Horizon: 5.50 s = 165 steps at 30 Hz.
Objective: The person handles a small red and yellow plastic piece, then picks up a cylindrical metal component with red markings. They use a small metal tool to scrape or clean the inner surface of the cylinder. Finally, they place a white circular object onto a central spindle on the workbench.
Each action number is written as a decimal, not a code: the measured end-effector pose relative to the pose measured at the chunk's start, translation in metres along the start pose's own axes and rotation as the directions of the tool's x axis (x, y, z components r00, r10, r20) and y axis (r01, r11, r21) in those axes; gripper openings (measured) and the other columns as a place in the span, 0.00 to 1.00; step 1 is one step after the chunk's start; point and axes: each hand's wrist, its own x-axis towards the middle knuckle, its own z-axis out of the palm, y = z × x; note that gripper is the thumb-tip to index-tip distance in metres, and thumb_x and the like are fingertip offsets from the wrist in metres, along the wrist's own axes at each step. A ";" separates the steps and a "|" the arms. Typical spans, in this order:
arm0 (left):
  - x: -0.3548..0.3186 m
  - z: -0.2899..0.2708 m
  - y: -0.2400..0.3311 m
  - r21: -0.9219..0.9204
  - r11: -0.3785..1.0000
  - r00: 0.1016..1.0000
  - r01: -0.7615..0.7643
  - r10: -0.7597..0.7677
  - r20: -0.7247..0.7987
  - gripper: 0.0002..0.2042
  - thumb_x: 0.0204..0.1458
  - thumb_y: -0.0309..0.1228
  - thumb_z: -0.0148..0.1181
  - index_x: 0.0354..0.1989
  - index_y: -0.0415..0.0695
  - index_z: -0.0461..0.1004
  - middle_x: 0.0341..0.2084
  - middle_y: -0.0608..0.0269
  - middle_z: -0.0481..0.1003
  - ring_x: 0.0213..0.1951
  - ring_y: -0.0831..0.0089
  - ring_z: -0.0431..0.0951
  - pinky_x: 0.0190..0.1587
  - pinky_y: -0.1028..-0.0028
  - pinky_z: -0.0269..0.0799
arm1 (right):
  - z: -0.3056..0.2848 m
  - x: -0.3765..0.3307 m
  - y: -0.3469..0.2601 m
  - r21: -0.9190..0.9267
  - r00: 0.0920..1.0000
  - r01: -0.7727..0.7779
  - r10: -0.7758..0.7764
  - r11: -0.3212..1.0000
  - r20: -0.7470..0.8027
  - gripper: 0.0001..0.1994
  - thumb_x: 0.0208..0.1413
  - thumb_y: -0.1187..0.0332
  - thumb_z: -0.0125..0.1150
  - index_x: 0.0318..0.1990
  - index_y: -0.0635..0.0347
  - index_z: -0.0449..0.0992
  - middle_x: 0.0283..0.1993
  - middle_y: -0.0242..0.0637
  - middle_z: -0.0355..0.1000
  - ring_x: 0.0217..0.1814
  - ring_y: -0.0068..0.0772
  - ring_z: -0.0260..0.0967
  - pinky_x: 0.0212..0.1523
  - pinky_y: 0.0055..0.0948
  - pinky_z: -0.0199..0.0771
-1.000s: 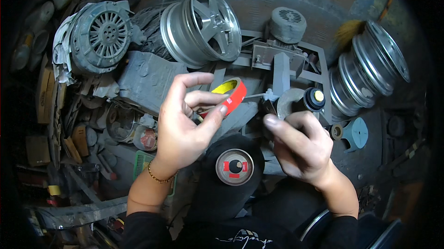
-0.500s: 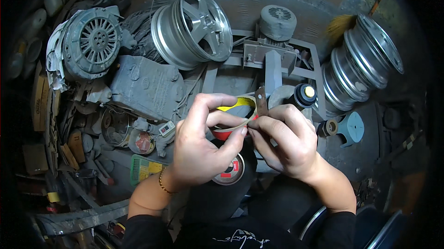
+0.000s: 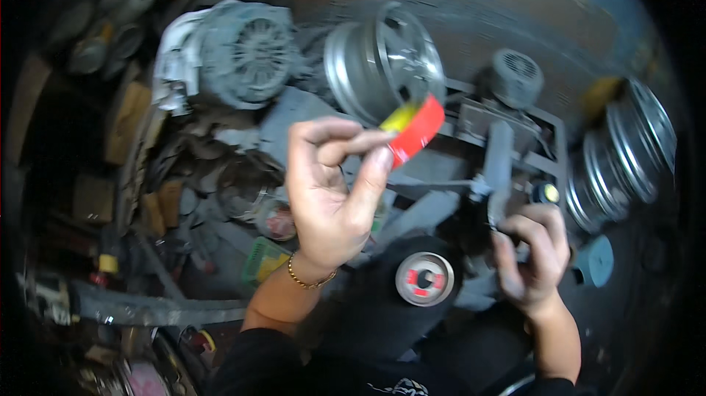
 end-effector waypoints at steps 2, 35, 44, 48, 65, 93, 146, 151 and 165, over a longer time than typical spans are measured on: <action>0.032 -0.020 0.014 0.274 0.893 0.909 -0.358 0.400 -0.114 0.18 0.59 0.15 0.62 0.53 0.37 0.63 0.43 0.49 0.80 0.49 0.69 0.83 0.52 0.75 0.76 | -0.003 -0.001 -0.001 0.006 0.999 -0.027 0.027 1.000 -0.030 0.09 0.49 0.81 0.69 0.39 0.66 0.81 0.35 0.41 0.72 0.34 0.37 0.71 0.33 0.31 0.72; -0.035 0.029 -0.012 -0.011 0.904 0.801 0.427 -0.372 0.469 0.04 0.59 0.20 0.65 0.40 0.36 0.78 0.37 0.64 0.74 0.37 0.83 0.76 0.40 0.79 0.73 | 0.006 -0.007 0.018 0.717 0.771 -0.619 0.426 0.321 0.474 0.10 0.65 0.71 0.66 0.50 0.67 0.83 0.44 0.33 0.74 0.36 0.16 0.69 0.35 0.19 0.66; -0.017 0.010 0.012 0.320 0.788 0.556 0.527 -0.604 0.571 0.03 0.56 0.19 0.63 0.34 0.37 0.74 0.34 0.67 0.72 0.37 0.84 0.69 0.41 0.81 0.66 | 0.008 -0.006 0.020 0.480 0.890 -0.456 0.393 0.750 0.231 0.09 0.60 0.75 0.66 0.47 0.66 0.83 0.38 0.38 0.74 0.32 0.25 0.70 0.34 0.25 0.69; -0.001 -0.011 0.011 0.483 0.875 0.514 0.025 -0.426 0.745 0.06 0.49 0.23 0.69 0.33 0.40 0.78 0.35 0.60 0.73 0.43 0.63 0.72 0.48 0.68 0.68 | -0.004 -0.003 0.019 0.243 0.960 -0.153 0.086 0.958 0.266 0.16 0.48 0.69 0.77 0.45 0.65 0.83 0.34 0.39 0.71 0.30 0.38 0.70 0.32 0.31 0.70; -0.018 -0.003 0.012 0.502 0.849 0.439 -0.166 -0.393 0.808 0.06 0.50 0.21 0.64 0.36 0.36 0.76 0.45 0.50 0.70 0.49 0.52 0.76 0.52 0.62 0.73 | 0.004 -0.005 0.003 0.154 0.817 -0.002 -0.087 0.988 0.570 0.30 0.43 0.49 0.76 0.49 0.61 0.80 0.42 0.38 0.70 0.46 0.41 0.71 0.45 0.37 0.77; -0.034 0.002 0.008 0.455 0.824 0.520 -0.338 -0.239 0.820 0.08 0.48 0.18 0.67 0.32 0.36 0.72 0.40 0.50 0.70 0.42 0.51 0.75 0.47 0.62 0.73 | 0.004 -0.005 0.004 0.177 0.816 -0.018 -0.088 0.984 0.572 0.30 0.45 0.49 0.76 0.49 0.62 0.80 0.43 0.39 0.71 0.48 0.42 0.71 0.46 0.37 0.76; -0.047 -0.020 0.018 0.530 0.702 0.503 -0.476 -0.277 0.819 0.16 0.44 0.21 0.66 0.45 0.43 0.84 0.40 0.54 0.76 0.41 0.55 0.78 0.41 0.65 0.77 | 0.013 -0.007 0.008 0.199 0.833 -0.028 -0.088 0.980 0.547 0.31 0.42 0.47 0.78 0.48 0.64 0.82 0.40 0.39 0.71 0.44 0.43 0.72 0.44 0.37 0.77; -0.045 -0.031 0.009 0.485 0.773 0.552 -0.410 -0.213 0.806 0.17 0.42 0.19 0.66 0.44 0.46 0.84 0.37 0.56 0.75 0.39 0.55 0.76 0.41 0.64 0.76 | 0.015 -0.007 0.012 0.224 0.840 -0.049 -0.081 0.973 0.537 0.31 0.42 0.47 0.79 0.47 0.65 0.83 0.38 0.39 0.71 0.42 0.43 0.72 0.44 0.38 0.76; -0.034 -0.018 0.016 0.476 0.759 0.426 -0.444 -0.289 0.857 0.18 0.39 0.17 0.65 0.42 0.44 0.82 0.38 0.55 0.73 0.39 0.55 0.75 0.41 0.64 0.75 | 0.016 -0.010 0.017 0.279 0.845 -0.078 -0.085 0.957 0.528 0.33 0.34 0.53 0.86 0.47 0.65 0.83 0.38 0.41 0.73 0.40 0.44 0.74 0.42 0.37 0.76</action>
